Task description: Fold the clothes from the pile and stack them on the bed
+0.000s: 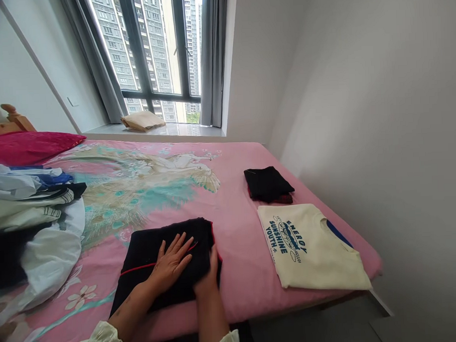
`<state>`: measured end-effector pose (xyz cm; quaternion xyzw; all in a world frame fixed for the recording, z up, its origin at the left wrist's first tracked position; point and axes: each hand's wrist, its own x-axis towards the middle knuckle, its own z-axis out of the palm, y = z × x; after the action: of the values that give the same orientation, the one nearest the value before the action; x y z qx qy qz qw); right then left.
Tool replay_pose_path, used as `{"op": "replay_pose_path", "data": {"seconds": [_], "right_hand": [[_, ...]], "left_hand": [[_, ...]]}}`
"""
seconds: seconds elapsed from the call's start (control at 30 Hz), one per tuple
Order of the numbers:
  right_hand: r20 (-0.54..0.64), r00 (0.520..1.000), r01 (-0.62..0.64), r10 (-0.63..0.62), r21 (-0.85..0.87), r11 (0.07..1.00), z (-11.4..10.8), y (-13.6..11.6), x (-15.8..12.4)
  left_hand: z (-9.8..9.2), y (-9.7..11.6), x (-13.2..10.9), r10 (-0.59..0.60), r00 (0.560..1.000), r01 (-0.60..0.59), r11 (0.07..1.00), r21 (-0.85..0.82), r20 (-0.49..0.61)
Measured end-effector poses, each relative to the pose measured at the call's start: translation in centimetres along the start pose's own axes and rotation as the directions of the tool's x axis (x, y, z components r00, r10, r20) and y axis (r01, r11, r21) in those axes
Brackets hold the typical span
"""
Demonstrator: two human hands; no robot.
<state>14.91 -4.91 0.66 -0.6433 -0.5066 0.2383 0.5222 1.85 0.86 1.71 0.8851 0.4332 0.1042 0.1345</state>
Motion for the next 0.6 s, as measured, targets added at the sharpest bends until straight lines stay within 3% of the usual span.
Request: {"op": "replay_pose_path", "data": {"seconds": [0.13, 0.2, 0.27, 0.37, 0.5, 0.6], "right_hand": [[-0.121, 0.972, -0.168, 0.201, 0.239, 0.956, -3.3, -0.5, 0.8], [-0.126, 0.974, -0.146, 0.190, 0.292, 0.945, -4.3, -1.9, 1.3], [-0.038, 0.998, -0.036, 0.042, 0.162, 0.986, -4.2, -3.6, 2.0], [0.148, 0.984, 0.127, -0.101, -0.175, 0.976, -2.0, -4.8, 2.6], [0.292, 0.956, 0.171, -0.031, -0.468, 0.867, 1.4, -2.5, 2.2], [0.302, 0.951, 0.120, 0.065, -0.555, 0.823, 2.3, -0.4, 1.5]], "left_hand": [[0.4, 0.3, -0.4, 0.022, 1.000, -0.021, 1.000, 0.019, -0.015], [0.3, 0.7, -0.4, 0.013, 1.000, -0.013, 1.000, 0.006, -0.005], [-0.4, 0.9, -0.4, 0.011, 0.999, -0.009, 0.999, -0.034, 0.035], [-2.3, -0.1, -0.4, 0.021, 0.997, -0.013, 0.995, -0.100, 0.080], [-4.6, -3.8, -1.2, -0.078, 0.993, 0.079, 0.997, 0.008, -0.088], [-4.4, -6.4, -1.9, -0.190, 0.982, 0.191, 0.980, 0.051, -0.016]]}}
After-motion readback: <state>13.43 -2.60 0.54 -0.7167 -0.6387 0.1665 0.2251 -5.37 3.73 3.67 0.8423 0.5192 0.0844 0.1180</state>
